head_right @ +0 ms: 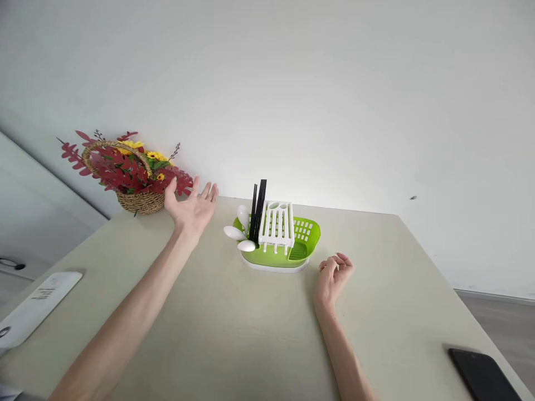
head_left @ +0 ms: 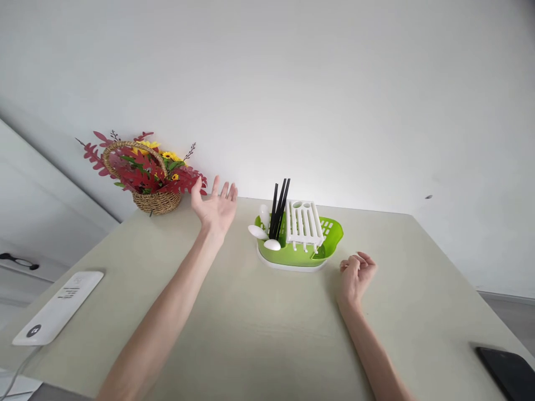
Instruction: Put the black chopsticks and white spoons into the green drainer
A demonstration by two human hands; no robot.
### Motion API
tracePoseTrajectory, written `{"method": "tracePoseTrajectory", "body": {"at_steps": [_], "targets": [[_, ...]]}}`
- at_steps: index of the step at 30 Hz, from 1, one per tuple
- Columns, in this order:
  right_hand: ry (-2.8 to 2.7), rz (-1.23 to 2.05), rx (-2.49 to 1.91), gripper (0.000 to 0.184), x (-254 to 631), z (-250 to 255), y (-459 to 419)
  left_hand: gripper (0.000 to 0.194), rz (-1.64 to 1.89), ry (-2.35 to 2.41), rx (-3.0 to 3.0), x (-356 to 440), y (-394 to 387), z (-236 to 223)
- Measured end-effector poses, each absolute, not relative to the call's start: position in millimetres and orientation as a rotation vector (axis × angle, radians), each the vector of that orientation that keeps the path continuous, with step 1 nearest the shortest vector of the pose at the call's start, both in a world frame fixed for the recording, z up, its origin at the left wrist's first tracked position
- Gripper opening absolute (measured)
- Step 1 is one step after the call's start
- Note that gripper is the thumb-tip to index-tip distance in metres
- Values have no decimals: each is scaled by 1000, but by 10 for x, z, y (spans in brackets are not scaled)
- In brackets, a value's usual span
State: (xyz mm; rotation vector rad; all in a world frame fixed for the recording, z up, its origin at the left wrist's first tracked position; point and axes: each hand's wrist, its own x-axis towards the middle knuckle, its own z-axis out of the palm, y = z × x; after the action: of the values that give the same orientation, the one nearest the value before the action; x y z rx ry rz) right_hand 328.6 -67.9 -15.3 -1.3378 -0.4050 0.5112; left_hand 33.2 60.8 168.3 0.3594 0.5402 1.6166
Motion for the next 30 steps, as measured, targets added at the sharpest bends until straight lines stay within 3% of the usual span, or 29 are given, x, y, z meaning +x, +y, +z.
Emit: {"method": "tracePoseTrajectory", "body": {"at_steps": [7, 12, 14, 20, 26, 30], "targets": [[-426, 528, -1337, 30, 3260, -151, -674, 89, 1444, 797, 962, 1011, 825, 1882], [-451, 537, -1348, 30, 3255, -136, -666, 137, 1078, 1151, 1394, 1326, 869, 1789], [-456, 537, -1355, 30, 3256, -134, -659, 142, 1001, 1235, 1425, 1396, 871, 1768], [-478, 546, -1375, 29, 3262, -144, -648, 112, 1076, 1230, 1377, 1506, 918, 1733], [-497, 557, -1390, 29, 3260, -158, -650, 43, 1050, 1262, 1403, 1523, 991, 1686], [-504, 563, -1406, 27, 3254, -160, -651, 37, 1004, 1234, 1496, 1521, 1040, 1642]]}}
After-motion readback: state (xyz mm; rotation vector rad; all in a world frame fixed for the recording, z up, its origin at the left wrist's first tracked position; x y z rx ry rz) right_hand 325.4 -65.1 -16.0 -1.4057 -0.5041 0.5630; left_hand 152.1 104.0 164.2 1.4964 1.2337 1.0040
